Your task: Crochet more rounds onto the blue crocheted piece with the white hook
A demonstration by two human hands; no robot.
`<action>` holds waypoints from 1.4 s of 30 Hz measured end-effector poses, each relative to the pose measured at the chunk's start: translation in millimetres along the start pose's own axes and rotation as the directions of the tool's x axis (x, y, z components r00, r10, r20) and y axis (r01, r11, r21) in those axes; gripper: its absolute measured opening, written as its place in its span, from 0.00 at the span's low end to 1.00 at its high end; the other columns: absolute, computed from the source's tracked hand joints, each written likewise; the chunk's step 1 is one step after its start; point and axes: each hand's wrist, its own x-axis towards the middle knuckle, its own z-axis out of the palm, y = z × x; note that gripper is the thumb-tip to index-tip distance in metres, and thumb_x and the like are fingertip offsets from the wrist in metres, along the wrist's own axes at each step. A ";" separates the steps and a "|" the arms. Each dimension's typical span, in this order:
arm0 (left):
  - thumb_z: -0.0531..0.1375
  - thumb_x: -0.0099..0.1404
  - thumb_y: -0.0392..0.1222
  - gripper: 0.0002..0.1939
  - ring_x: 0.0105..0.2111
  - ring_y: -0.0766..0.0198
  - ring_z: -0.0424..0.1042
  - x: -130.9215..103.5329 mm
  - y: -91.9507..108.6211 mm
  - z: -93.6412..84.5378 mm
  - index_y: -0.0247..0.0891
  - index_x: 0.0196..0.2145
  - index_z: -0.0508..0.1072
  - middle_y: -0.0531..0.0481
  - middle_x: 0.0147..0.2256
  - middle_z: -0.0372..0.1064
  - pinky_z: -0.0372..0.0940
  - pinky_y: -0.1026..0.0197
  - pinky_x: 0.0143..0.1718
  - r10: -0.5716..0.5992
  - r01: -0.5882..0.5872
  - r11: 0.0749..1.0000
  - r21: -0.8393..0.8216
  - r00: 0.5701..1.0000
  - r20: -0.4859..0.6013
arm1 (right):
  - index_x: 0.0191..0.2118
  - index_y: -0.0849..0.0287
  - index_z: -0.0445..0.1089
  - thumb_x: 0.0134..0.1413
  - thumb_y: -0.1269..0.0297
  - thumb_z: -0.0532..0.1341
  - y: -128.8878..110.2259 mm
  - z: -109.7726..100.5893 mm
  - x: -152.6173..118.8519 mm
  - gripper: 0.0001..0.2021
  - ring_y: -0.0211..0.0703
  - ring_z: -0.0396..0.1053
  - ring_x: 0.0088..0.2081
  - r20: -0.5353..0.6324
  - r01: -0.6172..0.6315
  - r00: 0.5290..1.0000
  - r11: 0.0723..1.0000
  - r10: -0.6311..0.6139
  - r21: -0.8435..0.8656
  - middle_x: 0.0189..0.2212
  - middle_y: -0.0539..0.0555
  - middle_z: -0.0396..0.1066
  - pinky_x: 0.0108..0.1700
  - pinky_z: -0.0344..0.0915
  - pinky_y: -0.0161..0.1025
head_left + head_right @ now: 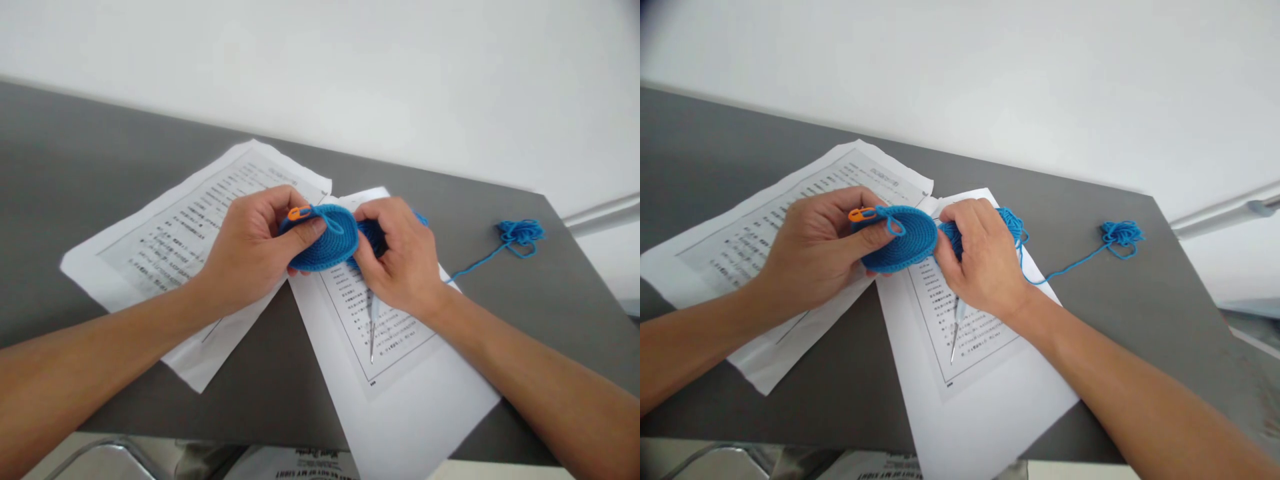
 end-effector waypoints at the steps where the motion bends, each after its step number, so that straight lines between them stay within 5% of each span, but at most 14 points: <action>1: 0.68 0.62 0.37 0.09 0.16 0.69 0.69 -0.6 -0.2 1.1 0.38 0.28 0.71 0.59 0.20 0.68 0.65 0.69 0.14 -0.016 0.017 0.999 -0.045 1.000 0.008 | 0.40 0.60 0.70 0.66 0.66 0.58 -0.6 -1.7 -0.1 0.06 0.52 0.72 0.39 -0.004 0.005 1.000 1.000 -0.005 0.008 0.36 0.61 0.76 0.42 0.68 0.47; 8: 0.67 0.62 0.37 0.09 0.15 0.71 0.68 -14.1 7.9 10.8 0.38 0.29 0.69 0.60 0.19 0.66 0.61 0.72 0.12 -0.065 0.079 0.986 -0.144 0.993 0.099 | 0.43 0.59 0.70 0.69 0.66 0.55 -6.0 -15.7 -5.6 0.08 0.51 0.72 0.40 -0.080 -0.008 0.997 0.997 0.014 0.075 0.37 0.60 0.76 0.43 0.68 0.49; 15: 0.67 0.61 0.37 0.09 0.14 0.72 0.65 -22.8 15.4 16.0 0.38 0.29 0.70 0.61 0.18 0.65 0.59 0.72 0.12 -0.081 0.089 0.994 -0.061 0.990 0.119 | 0.42 0.55 0.74 0.72 0.65 0.54 -10.3 -23.1 -7.0 0.10 0.46 0.75 0.39 -0.185 -0.186 0.950 0.931 0.252 0.315 0.36 0.54 0.76 0.43 0.70 0.46; 24: 0.67 0.61 0.37 0.05 0.18 0.73 0.59 -25.1 20.9 14.3 0.37 0.28 0.75 0.59 0.20 0.64 0.55 0.71 0.17 -0.032 0.016 0.996 0.093 0.984 0.174 | 0.49 0.51 0.71 0.64 0.49 0.65 -30.8 -32.5 -9.6 0.14 0.55 0.75 0.48 0.026 -0.188 0.977 0.790 0.213 0.583 0.44 0.58 0.75 0.51 0.73 0.55; 29: 0.65 0.60 0.37 0.03 0.27 0.68 0.65 -26.3 16.1 15.1 0.36 0.29 0.77 0.55 0.26 0.70 0.61 0.68 0.27 -0.075 0.062 0.996 0.057 0.962 0.264 | 0.51 0.50 0.70 0.50 0.60 0.76 -35.3 -27.9 -10.4 0.24 0.56 0.74 0.50 0.012 -0.098 0.994 0.833 0.109 0.545 0.46 0.57 0.75 0.53 0.73 0.55; 37: 0.64 0.60 0.38 0.07 0.25 0.70 0.56 -26.7 17.5 14.0 0.35 0.25 0.72 0.58 0.23 0.59 0.53 0.66 0.26 -0.125 0.112 0.992 0.059 0.935 0.331 | 0.46 0.49 0.77 0.56 0.71 0.70 -36.1 -25.7 -7.4 0.13 0.53 0.76 0.44 -0.057 -0.005 0.997 0.829 0.045 0.560 0.42 0.56 0.78 0.46 0.75 0.55; 42: 0.64 0.61 0.42 0.09 0.27 0.68 0.57 -25.7 14.5 13.6 0.36 0.27 0.72 0.57 0.25 0.59 0.54 0.65 0.27 -0.164 0.155 0.986 0.053 0.922 0.351 | 0.45 0.49 0.77 0.59 0.75 0.66 -36.4 -27.2 -7.8 0.13 0.51 0.76 0.43 -0.025 -0.076 0.993 0.785 0.116 0.615 0.38 0.54 0.78 0.45 0.75 0.53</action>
